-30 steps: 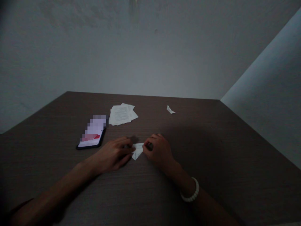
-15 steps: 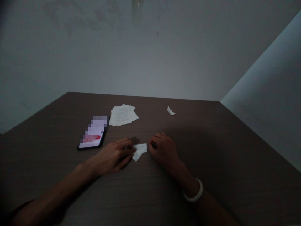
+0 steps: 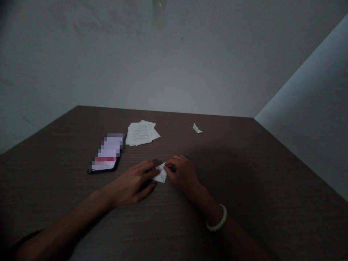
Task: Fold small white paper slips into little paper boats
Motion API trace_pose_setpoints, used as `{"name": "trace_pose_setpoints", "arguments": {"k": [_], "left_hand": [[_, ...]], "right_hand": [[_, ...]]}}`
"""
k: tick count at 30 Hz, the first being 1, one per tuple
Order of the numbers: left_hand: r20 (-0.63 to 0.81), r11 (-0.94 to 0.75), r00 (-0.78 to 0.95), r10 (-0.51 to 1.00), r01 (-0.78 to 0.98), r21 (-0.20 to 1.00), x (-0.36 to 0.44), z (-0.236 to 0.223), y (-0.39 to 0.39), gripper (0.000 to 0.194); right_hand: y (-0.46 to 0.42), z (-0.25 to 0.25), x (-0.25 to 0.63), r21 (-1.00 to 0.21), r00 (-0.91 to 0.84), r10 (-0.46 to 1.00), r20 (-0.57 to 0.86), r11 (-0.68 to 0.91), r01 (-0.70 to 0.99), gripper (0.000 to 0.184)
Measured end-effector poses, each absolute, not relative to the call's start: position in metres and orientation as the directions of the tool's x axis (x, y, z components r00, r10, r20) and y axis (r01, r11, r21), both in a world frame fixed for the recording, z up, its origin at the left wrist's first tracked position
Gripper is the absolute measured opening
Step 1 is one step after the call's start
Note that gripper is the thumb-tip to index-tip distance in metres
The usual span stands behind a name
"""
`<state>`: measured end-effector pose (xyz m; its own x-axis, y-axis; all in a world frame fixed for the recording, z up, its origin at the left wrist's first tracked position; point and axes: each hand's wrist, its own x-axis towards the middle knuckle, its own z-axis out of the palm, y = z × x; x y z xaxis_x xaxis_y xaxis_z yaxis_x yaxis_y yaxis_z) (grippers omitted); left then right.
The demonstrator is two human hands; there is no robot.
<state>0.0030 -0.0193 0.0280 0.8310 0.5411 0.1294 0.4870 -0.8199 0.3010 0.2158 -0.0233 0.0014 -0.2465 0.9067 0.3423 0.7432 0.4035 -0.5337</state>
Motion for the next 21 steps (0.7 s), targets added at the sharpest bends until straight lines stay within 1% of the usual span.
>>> {"name": "trace_pose_setpoints", "arguments": {"k": [6,8,13,21], "left_hand": [[0.118,-0.843,0.84,0.529,0.504,0.187,0.0032,0.0278,-0.019,0.034],[0.118,-0.847,0.843,0.525,0.504,0.169,0.0031,0.028,-0.0191,0.037],[0.127,-0.847,0.84,0.527,0.507,0.161,0.0028,0.0278,-0.0187,0.041],[0.157,-0.847,0.835,0.528,0.504,0.17,0.0035,0.0271,-0.0187,0.048]], "right_hand": [[-0.0221,0.0029,0.2156,-0.551,-0.242,0.914,0.327,0.392,0.737,0.003],[-0.0218,0.0028,0.2153,-0.553,-0.24,0.916,0.322,0.388,0.737,0.003],[-0.0212,0.0015,0.2144,-0.552,-0.228,0.917,0.327,0.381,0.741,0.002],[-0.0211,0.0014,0.2145,-0.571,-0.222,0.916,0.334,0.384,0.726,0.004]]}}
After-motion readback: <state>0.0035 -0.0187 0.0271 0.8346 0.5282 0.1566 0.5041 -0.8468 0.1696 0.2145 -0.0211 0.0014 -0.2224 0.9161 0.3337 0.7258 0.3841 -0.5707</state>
